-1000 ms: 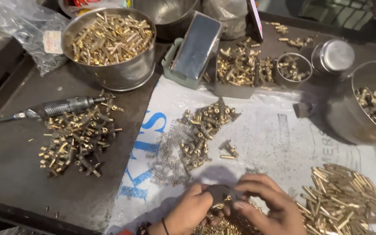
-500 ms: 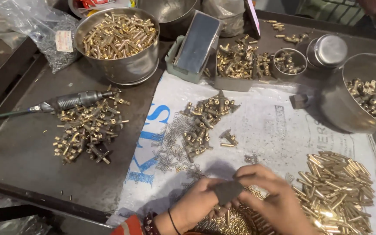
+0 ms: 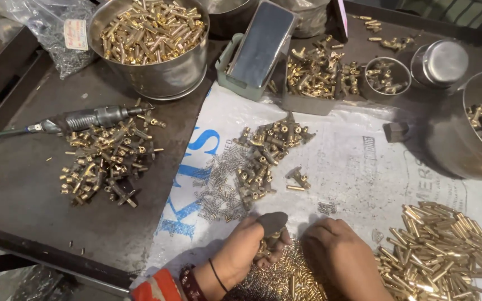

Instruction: Manually assembling small brass cross fittings by inserting metal pins into them.

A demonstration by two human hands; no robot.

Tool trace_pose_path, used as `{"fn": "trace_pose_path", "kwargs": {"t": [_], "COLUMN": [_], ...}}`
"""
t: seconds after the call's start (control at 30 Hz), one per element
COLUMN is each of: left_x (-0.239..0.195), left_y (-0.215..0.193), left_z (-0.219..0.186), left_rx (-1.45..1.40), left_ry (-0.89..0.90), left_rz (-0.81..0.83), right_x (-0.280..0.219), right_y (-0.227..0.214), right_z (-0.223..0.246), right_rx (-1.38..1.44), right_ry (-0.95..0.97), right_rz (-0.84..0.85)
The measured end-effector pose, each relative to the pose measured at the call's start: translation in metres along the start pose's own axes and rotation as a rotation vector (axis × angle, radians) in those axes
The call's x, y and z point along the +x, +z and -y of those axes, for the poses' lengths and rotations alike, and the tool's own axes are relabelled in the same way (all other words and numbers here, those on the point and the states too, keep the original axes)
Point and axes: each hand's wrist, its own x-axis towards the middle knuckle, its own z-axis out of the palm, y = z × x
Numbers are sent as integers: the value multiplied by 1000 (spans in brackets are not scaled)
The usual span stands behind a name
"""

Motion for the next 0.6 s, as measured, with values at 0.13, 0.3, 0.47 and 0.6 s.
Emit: {"fn": "trace_pose_path", "kwargs": {"t": [0.13,0.3,0.47,0.6], "left_x": [-1,0,-6,-9], "left_y": [2,7,11,13], "left_z": [1,13,17,17], "left_rx": [12,-147,-157,-84], "left_ry": [20,-99,-81,-78], "left_rz": [-12,-9,-9,-2], "right_x": [-4,-14,-20,-23], "right_y": [5,-8,-5,-5], "right_z": [2,35,50,47], "right_rx": [106,573,469,459], "right_ry": [139,-65,-171,-151], "right_rz": [79,-228,-287,-288]}}
